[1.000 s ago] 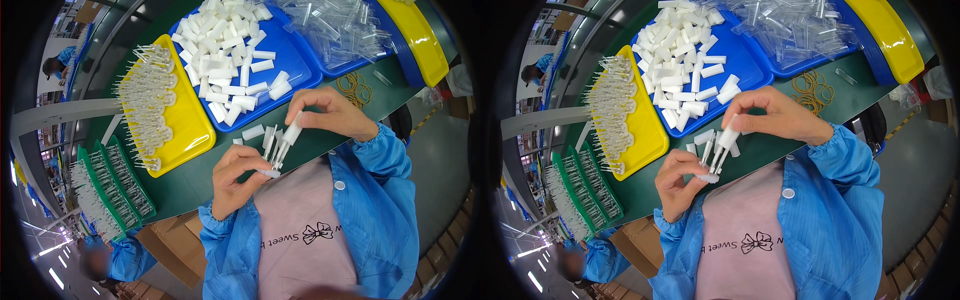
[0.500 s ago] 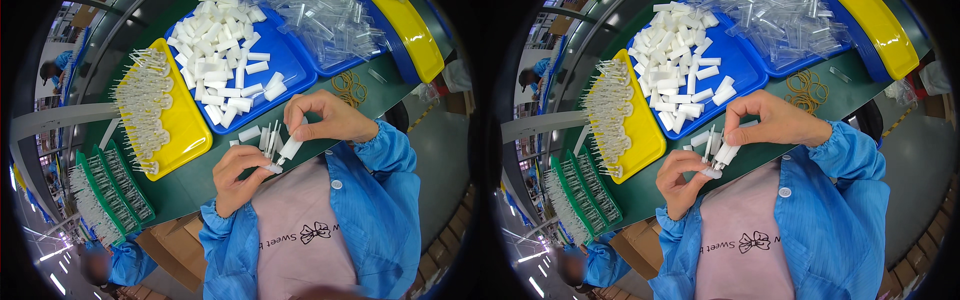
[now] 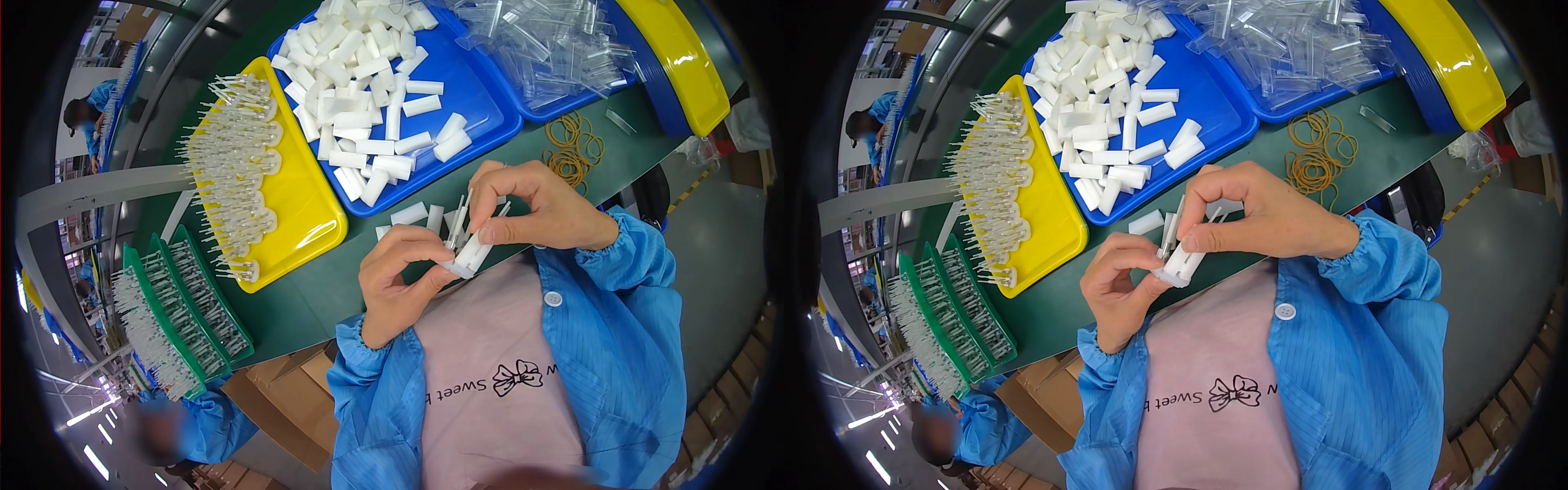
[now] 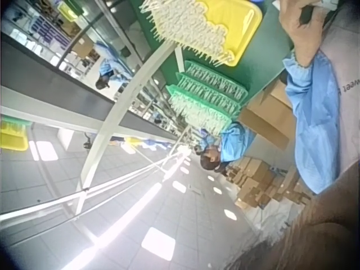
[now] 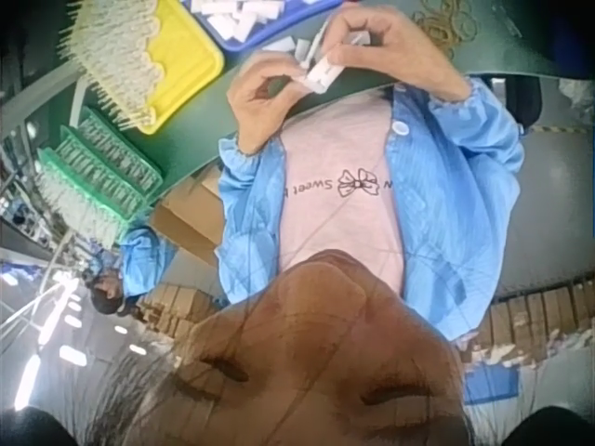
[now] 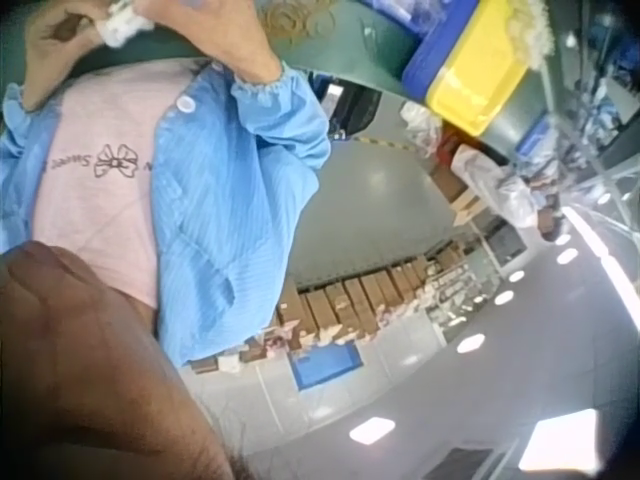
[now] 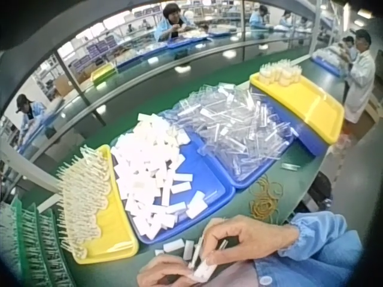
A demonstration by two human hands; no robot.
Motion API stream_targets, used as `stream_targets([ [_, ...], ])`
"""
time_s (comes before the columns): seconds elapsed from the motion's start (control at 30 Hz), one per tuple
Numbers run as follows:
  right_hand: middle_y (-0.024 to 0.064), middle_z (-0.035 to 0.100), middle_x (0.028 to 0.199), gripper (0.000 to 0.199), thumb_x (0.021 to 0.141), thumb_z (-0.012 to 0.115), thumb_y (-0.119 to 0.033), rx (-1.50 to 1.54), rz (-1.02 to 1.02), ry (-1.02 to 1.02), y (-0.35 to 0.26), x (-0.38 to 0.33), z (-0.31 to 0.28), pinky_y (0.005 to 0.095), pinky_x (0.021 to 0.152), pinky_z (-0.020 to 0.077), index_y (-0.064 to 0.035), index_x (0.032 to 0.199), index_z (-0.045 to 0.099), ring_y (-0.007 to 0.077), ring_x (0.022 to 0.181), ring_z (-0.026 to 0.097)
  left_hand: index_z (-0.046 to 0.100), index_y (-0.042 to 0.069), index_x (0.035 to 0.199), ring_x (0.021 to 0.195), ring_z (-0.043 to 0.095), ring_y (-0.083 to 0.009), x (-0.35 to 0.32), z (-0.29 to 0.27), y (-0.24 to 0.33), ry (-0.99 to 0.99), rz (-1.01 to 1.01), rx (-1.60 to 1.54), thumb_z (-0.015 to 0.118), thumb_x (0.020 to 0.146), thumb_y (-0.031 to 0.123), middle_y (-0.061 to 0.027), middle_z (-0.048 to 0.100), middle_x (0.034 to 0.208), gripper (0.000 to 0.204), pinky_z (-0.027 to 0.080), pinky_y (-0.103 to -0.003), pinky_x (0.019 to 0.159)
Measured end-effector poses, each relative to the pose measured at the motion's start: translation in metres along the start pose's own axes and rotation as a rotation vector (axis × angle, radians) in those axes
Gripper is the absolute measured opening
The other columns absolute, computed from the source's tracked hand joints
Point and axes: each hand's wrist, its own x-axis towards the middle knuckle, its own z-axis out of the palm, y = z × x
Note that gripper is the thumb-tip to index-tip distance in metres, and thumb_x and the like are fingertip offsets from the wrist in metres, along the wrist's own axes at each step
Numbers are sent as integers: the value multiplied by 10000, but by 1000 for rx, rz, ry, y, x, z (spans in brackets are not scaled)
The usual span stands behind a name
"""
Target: The person assembles small white plastic components by hand and organizes them into trays.
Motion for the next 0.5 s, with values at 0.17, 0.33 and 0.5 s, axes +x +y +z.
stream_targets([
  [0.17, 25, 650, 874, 135, 814, 715, -172, 46, 49, 23, 1, -4, 1, 294, 825, 403, -47, 844, 675, 148, 914, 520, 673, 27, 880, 785, 593, -177, -2, 1, 4, -6, 21, 62, 767, 691, -5, -88, 622, 886, 214, 461, -271, 709],
  [0.33, 48, 619, 1049, 268, 782, 708, -164, -20, -98, 75, 0, 2, -9, 306, 862, 409, -40, 1014, 657, 166, 951, 533, 641, 5, 922, 852, 575, -150, -3, -5, -2, 23, -163, -307, 746, 737, -12, -85, 582, 944, 213, 463, -261, 753],
  [0.5, 91, 560, 979, 267, 710, 727, -165, -764, -109, 204, 24, -11, -16, 377, 853, 405, -74, 924, 596, 290, 965, 510, 621, -18, 943, 875, 557, -137, -9, -15, -1, 148, -208, -328, 740, 753, -10, -84, 564, 959, 225, 456, -257, 790],
])
